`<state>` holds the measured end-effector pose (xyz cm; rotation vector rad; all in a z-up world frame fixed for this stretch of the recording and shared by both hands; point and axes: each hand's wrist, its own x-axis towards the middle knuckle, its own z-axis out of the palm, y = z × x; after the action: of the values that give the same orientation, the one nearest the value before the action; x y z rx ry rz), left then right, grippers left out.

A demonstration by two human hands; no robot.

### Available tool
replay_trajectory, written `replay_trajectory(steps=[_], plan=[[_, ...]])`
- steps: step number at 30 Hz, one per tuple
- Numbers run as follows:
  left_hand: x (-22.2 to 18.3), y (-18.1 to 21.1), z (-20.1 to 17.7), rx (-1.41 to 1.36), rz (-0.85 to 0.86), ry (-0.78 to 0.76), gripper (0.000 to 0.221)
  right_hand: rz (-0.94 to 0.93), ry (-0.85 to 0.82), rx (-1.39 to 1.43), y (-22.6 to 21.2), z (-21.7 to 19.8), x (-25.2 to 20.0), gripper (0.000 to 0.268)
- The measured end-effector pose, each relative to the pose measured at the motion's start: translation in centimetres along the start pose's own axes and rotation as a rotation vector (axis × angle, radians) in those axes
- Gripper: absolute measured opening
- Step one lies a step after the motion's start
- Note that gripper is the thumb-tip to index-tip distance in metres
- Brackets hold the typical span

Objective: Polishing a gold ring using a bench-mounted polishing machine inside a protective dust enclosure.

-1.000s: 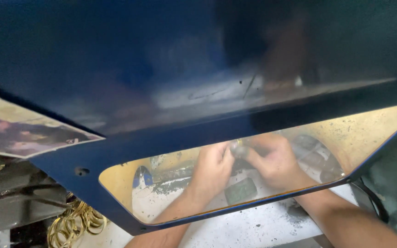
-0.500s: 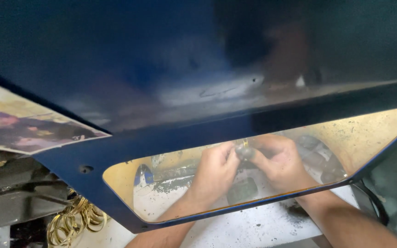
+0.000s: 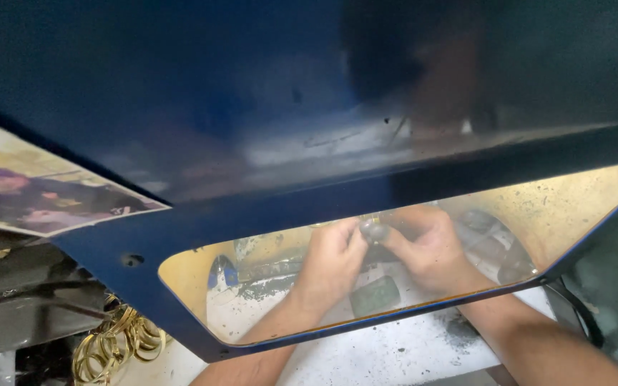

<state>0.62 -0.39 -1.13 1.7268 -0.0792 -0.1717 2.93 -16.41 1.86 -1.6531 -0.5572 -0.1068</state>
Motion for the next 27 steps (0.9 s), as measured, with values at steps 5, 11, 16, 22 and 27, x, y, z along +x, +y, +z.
replay_trajectory(steps=[5, 11, 16, 22, 27], plan=[[-0.1, -1.1, -0.4, 0.064, -0.004, -0.032, 0.024, 0.032, -0.095, 0.032, -1.7, 0.0, 0.8, 0.017], [-0.3, 5.1, -5.8, 0.155, 0.002, -0.363, 0.051, -0.106, -0.526, 0.044, -1.8, -2.6, 0.3, 0.021], [0.9, 1.2, -5.9, 0.031, 0.234, -0.575, 0.023, 0.121, -0.762, 0.093, -0.4, -3.1, -0.7, 0.010], [1.2, -1.2, -6.3, -0.063, 0.192, -0.670, 0.024, 0.163, -0.863, 0.004, 0.4, -1.9, -0.5, 0.008], [1.7, -2.0, -6.8, -0.034, 0.107, -0.728, 0.025, 0.178, -0.917, -0.043, 1.5, -1.3, -0.3, 0.010]])
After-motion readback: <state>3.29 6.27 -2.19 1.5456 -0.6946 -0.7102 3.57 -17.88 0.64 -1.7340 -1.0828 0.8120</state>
